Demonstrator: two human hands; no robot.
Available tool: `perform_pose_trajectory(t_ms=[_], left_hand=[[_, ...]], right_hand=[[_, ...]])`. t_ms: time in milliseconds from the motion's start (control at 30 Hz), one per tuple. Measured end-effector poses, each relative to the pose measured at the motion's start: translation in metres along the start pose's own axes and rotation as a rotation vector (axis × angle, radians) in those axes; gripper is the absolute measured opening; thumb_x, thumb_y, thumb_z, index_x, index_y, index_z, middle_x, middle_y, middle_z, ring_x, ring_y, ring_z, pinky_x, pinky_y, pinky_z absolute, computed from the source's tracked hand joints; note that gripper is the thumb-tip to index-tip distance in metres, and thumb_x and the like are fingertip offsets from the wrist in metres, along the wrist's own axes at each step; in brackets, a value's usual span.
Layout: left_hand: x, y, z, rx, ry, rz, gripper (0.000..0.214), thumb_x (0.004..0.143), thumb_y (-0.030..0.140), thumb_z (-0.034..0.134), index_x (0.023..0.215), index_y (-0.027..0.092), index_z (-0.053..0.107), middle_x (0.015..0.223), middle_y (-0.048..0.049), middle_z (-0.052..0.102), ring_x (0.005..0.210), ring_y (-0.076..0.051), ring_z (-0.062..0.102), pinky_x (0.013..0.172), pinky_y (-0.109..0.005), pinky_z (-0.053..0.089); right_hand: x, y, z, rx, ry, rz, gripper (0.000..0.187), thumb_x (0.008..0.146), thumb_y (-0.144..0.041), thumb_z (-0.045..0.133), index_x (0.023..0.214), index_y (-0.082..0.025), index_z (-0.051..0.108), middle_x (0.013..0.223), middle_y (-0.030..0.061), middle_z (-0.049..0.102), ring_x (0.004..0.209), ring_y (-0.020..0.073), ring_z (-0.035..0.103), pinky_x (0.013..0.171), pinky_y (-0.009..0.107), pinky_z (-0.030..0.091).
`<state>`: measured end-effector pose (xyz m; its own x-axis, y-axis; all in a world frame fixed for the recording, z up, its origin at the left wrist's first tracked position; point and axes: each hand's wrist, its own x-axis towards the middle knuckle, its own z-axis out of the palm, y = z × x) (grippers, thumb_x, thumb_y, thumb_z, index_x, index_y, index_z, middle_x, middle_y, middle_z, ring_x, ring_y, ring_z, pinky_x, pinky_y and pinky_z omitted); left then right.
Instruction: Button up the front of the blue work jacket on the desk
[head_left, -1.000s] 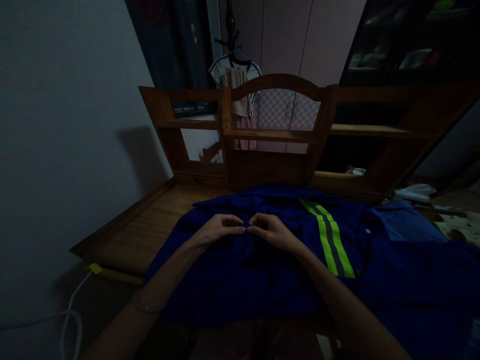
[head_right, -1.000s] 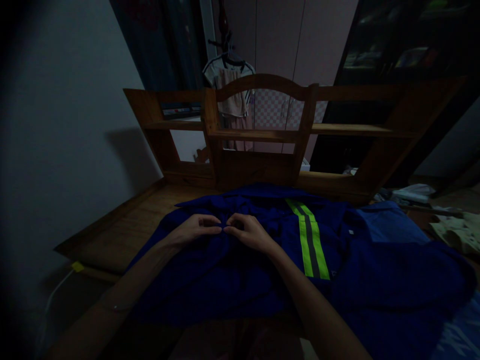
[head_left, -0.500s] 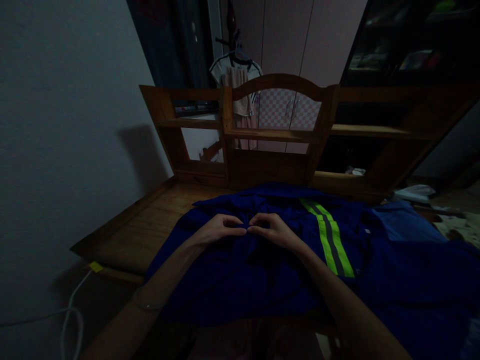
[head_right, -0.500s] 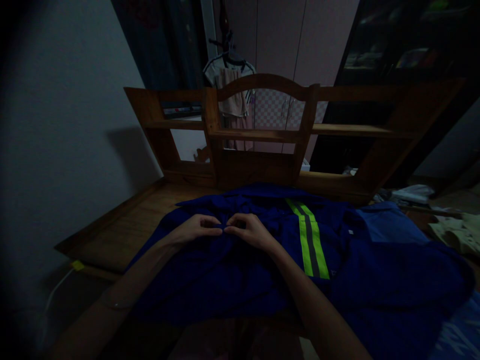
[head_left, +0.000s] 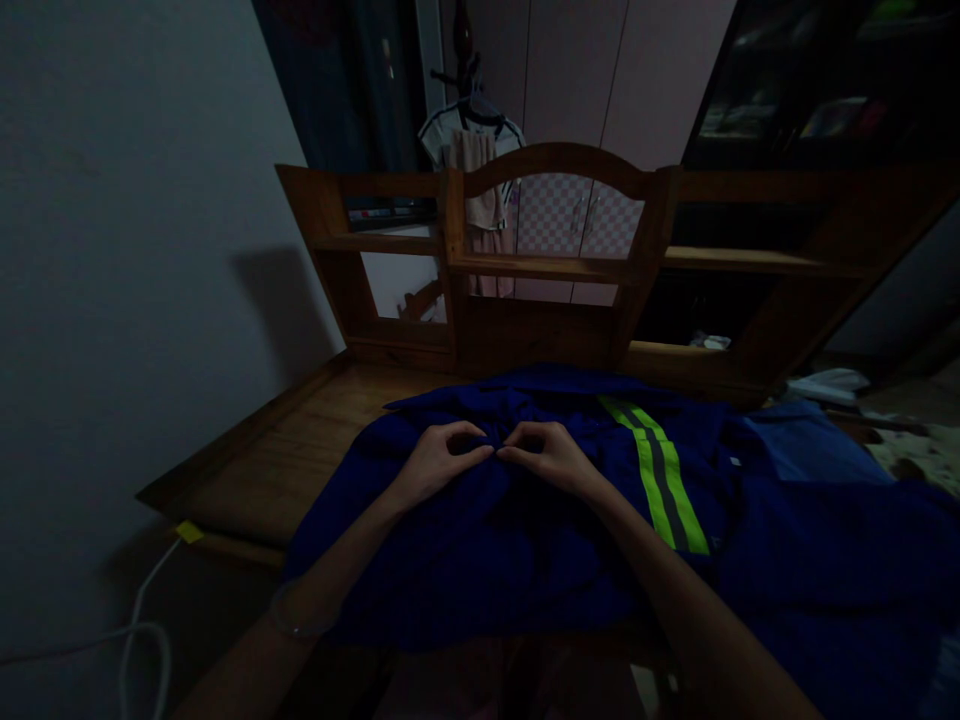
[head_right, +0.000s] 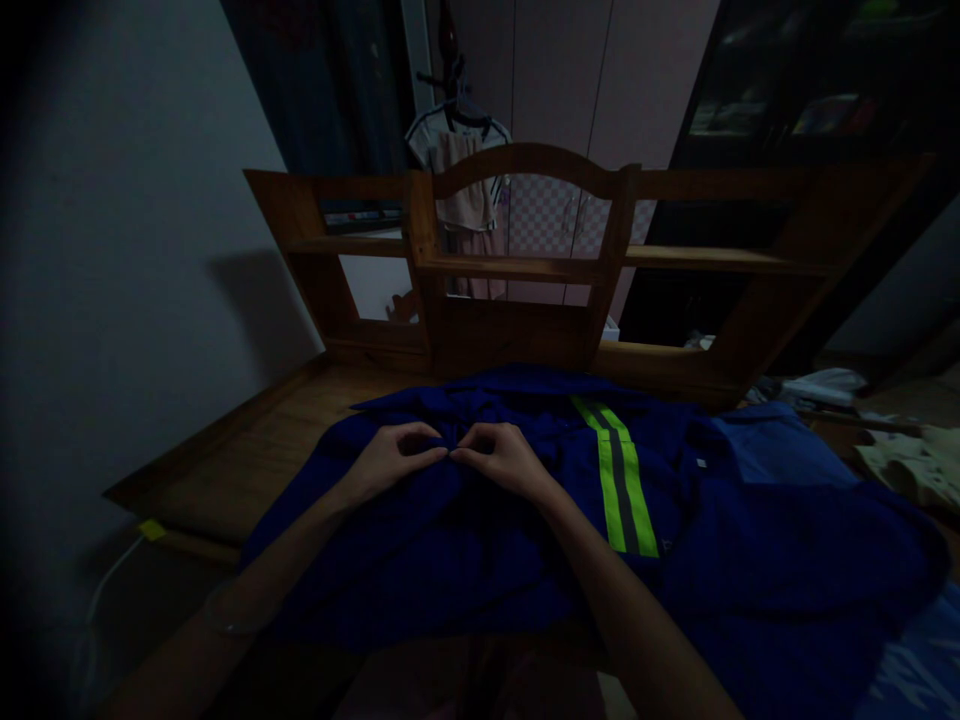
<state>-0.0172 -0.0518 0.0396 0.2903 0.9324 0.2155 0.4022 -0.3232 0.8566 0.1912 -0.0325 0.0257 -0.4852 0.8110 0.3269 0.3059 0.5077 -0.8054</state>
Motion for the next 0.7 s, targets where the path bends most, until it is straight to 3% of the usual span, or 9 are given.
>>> perform_pose_trajectory(t_ms=[233,367,700], left_hand=[[-0.001,-0.0045,0.0084,0.139,0.106,0.068,0.021,0.077,0.033,0.057,0.092,0.019,0.064,0.093,-0.0019,0.066,0.088,-0.018,0.06,0.082,-0.026,0.044],[-0.0047,-0.0002,0.0096,0.189,0.143,0.091,0.019,0.077,0.032,0.057,0.091,0.02,0.064,0.094,-0.0005,0.066,0.09,-0.018,0.06,0.084,-0.026,0.043],[-0.0056,-0.004,0.0051,0.035,0.099,0.032,0.029,0.073,0.042,0.064,0.091,0.019,0.065,0.092,-0.0021,0.067,0.087,-0.018,0.061,0.082,-0.027,0.045]], right_hand=[[-0.0009,-0.0025,0.0022,-0.025,-0.035,-0.037,0.023,0.082,-0.039,0.06,0.085,-0.017,0.067,0.081,0.001,0.068,0.074,0.0148,0.061,0.066,0.023,0.043],[-0.0018,-0.004,0.0057,-0.072,0.013,-0.063,0.023,0.083,-0.04,0.059,0.087,-0.018,0.066,0.082,0.0012,0.068,0.075,0.0151,0.061,0.067,0.023,0.043],[-0.0021,-0.0053,0.006,-0.048,0.047,-0.06,0.022,0.083,-0.039,0.059,0.088,-0.019,0.065,0.084,0.0019,0.068,0.077,0.0161,0.062,0.069,0.024,0.044]])
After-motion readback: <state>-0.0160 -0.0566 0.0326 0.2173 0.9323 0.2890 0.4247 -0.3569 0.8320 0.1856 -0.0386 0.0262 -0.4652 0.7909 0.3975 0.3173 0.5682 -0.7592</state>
